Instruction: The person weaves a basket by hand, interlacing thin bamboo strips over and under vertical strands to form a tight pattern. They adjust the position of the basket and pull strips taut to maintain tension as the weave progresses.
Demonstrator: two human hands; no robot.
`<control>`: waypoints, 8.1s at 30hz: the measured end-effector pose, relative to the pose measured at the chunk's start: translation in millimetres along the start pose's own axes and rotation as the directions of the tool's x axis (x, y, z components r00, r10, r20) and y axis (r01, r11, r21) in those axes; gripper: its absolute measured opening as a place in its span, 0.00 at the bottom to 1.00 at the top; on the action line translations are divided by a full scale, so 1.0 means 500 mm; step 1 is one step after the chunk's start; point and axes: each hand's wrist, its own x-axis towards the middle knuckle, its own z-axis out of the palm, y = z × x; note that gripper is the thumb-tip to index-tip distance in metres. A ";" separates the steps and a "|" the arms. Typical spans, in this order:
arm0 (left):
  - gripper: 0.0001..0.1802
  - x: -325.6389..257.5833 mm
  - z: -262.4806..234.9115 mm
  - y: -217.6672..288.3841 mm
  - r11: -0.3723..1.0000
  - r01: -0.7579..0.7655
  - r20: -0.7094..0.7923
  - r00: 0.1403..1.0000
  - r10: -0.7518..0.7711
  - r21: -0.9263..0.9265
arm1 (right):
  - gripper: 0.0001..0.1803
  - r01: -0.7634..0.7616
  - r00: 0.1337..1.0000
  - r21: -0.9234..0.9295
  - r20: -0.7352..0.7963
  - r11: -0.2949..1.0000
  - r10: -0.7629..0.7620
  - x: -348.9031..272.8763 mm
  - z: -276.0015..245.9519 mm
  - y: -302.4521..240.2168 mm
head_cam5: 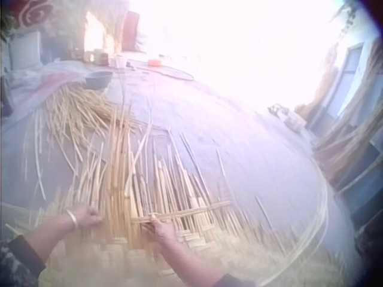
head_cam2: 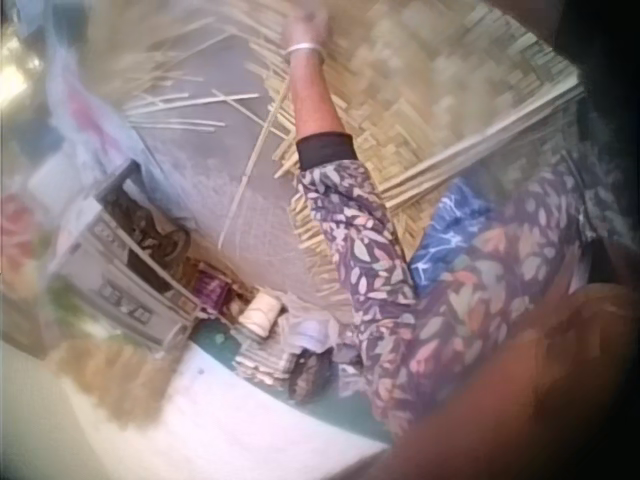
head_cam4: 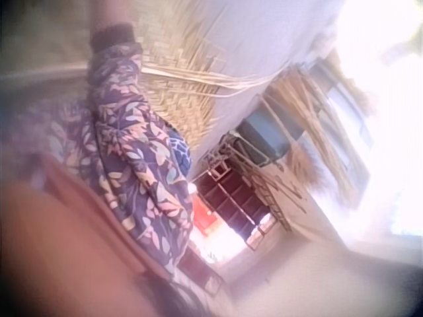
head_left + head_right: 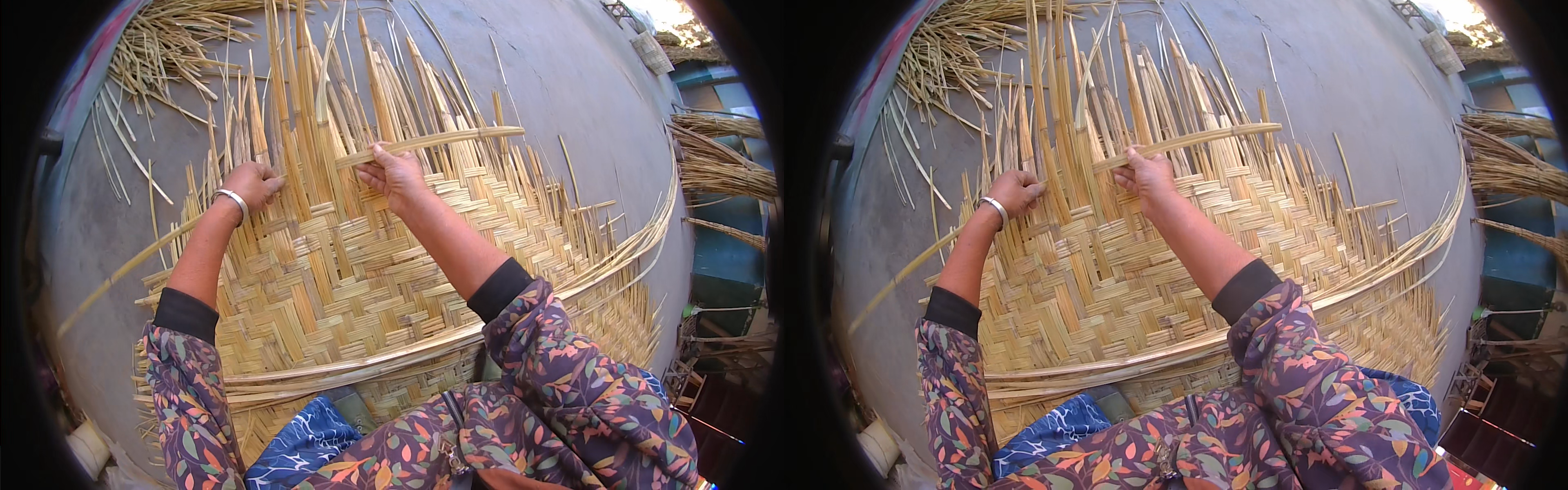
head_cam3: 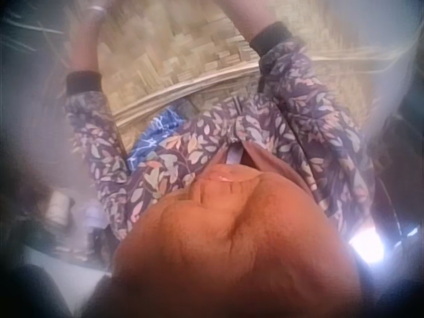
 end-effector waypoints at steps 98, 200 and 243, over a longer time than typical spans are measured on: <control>0.11 0.003 0.224 0.129 0.873 -0.310 -0.550 0.833 0.059 -0.376 | 0.20 0.392 0.915 -0.917 0.397 -0.075 -0.072 0.083 0.047 -0.119; 0.14 0.038 0.289 0.298 0.953 -0.282 -0.386 0.872 0.302 0.109 | 0.18 0.181 0.980 0.044 0.078 0.982 -0.184 0.036 -0.238 -0.179; 0.09 0.089 0.313 0.260 0.955 -0.234 -0.385 0.911 0.150 -0.182 | 0.18 0.169 0.962 -0.595 0.272 0.786 -0.001 0.078 -0.203 -0.187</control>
